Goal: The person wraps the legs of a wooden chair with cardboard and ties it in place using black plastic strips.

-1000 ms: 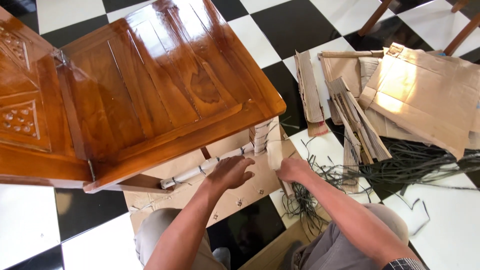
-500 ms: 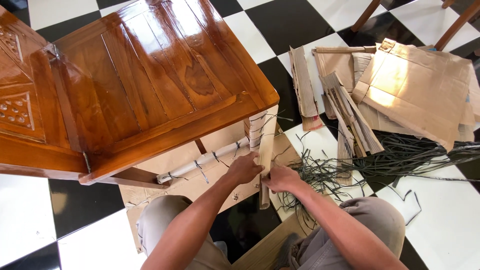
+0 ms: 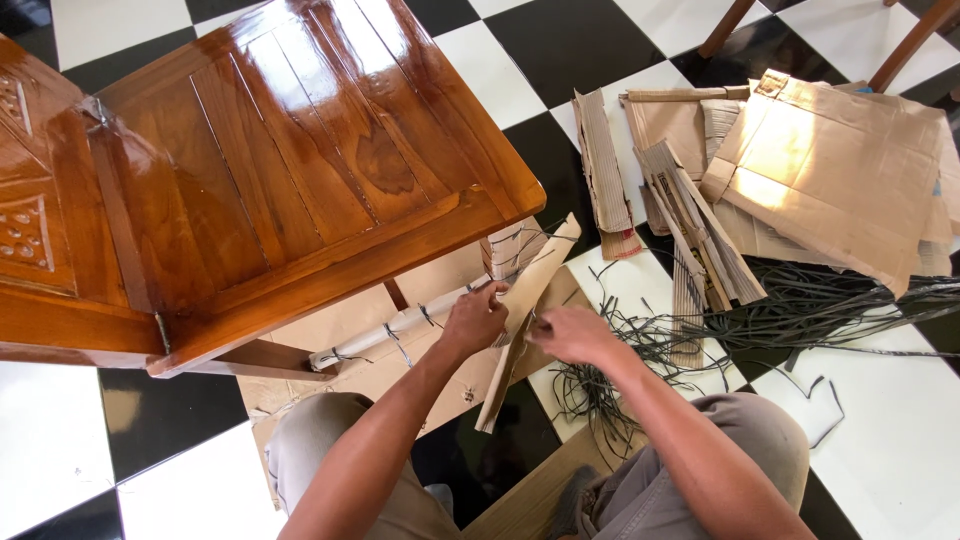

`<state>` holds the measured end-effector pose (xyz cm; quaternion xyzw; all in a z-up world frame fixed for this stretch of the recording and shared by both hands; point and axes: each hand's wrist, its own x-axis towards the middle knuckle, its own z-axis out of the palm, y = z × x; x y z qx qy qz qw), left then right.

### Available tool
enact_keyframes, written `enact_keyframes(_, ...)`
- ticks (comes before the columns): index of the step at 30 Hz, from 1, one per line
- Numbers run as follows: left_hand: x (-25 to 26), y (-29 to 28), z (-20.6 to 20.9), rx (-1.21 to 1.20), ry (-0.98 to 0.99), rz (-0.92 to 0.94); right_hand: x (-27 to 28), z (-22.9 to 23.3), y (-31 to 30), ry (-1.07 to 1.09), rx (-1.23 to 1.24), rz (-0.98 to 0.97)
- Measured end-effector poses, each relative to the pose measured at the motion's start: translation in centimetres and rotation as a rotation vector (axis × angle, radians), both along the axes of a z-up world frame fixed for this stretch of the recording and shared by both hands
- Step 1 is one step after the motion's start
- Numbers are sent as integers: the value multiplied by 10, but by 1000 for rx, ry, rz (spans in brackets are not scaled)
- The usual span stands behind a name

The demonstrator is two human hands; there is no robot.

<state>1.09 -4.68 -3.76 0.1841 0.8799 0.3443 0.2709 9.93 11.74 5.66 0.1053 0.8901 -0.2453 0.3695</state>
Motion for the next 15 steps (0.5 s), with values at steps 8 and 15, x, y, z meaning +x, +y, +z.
enact_keyframes(8,-3,-10,76,166,-87,107,-12,-24,37,202,-164,-256)
enact_keyframes(15,1,-26,130,302,-50,78,-10,35,37,466,-453,-491)
